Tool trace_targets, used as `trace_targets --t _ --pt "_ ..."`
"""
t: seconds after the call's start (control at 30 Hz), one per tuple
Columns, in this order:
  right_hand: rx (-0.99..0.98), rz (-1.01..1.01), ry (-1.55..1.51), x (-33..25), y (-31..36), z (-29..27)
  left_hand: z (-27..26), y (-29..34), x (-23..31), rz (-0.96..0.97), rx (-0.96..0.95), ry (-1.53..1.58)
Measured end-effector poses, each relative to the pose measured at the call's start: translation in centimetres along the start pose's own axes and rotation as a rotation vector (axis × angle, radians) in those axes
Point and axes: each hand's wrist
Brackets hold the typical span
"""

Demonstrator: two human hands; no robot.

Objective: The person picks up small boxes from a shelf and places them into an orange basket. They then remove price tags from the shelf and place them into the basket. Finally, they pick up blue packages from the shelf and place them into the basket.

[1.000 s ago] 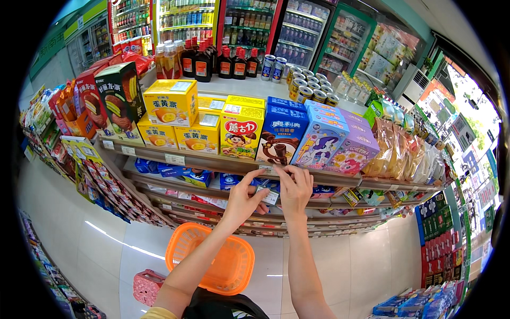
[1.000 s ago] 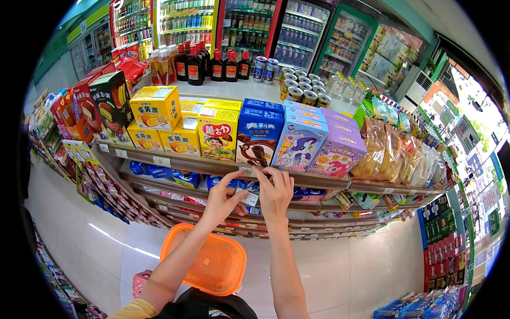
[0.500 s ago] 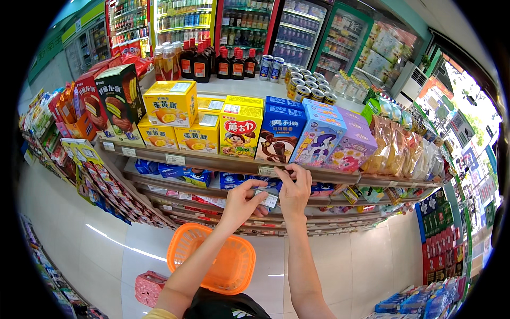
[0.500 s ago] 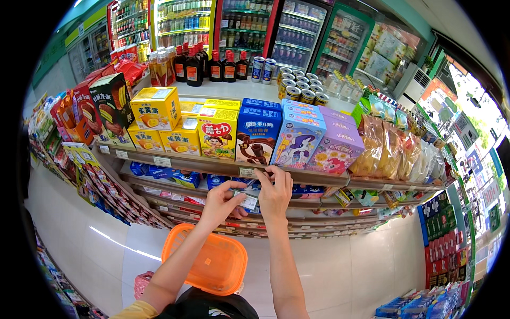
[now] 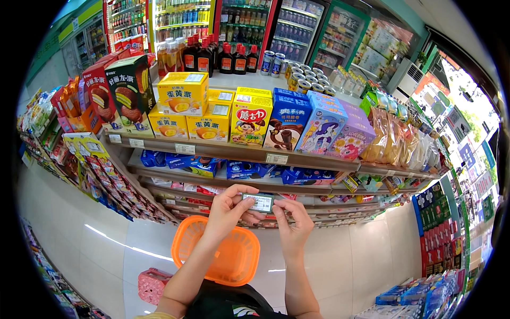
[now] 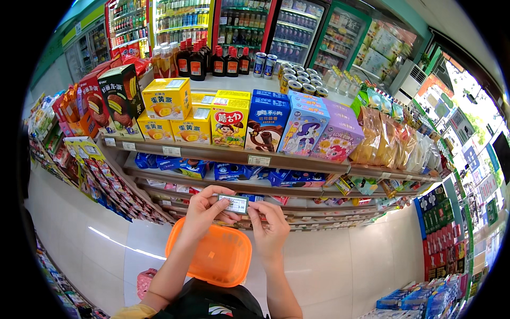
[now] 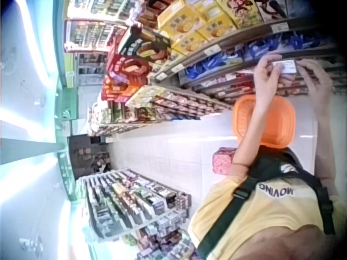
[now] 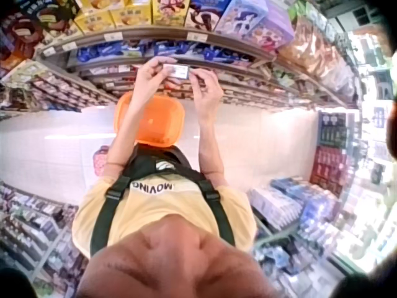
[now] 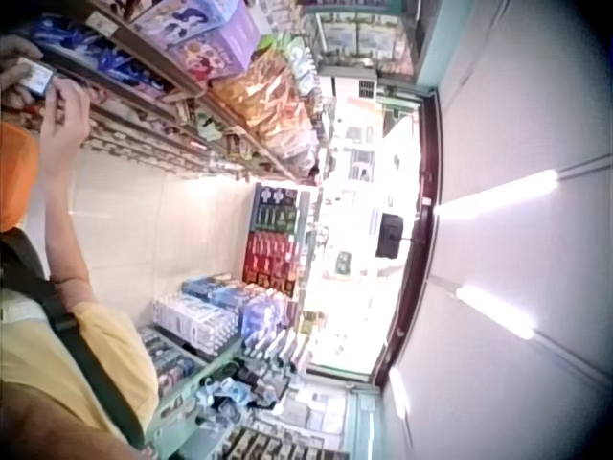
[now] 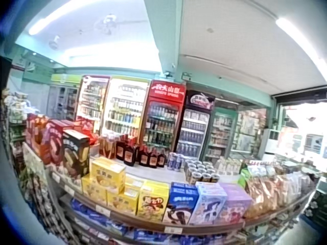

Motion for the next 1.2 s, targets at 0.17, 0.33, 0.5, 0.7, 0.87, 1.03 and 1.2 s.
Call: trace_targets --t 0.17,0.33,0.5,0.7,0.87,1.03,1.2 --pt "0.008 0.036 -0.052 -1.2 1.7 0.7 -0.6 2.5 1.2 0.014 -0.043 0.050" --pt "0.028 0.085 -0.119 -2.0 2.8 1.3 -1.4 3.9 1.7 0.022 -0.062 0.068" --pt "0.043 0.128 -0.200 -2.5 3.7 1.9 -2.1 4.9 1.9 0.025 -0.071 0.077" --pt "0.030 -0.008 0.034 -4.5 4.1 2.6 -2.4 5.6 2.0 0.045 -0.071 0.055" --pt "-0.038 -0.376 0.429 -4.0 4.3 2.3 -2.4 5.9 2.0 0.058 -0.065 0.038" --pt "-0.058 -0.358 0.346 -4.5 4.4 2.1 -2.4 6.0 2.1 0.062 -0.072 -0.010" --pt "-0.019 -0.219 0.133 -5.6 4.3 2.7 -2.3 6.3 2.0 0.050 -0.054 -0.023"
Point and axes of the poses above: each hand's wrist, its own y-axis away from the middle knuckle, its own z-axis out of the palm, x = y × z, and after that the axes turned 12 degrees about -y, right-handed
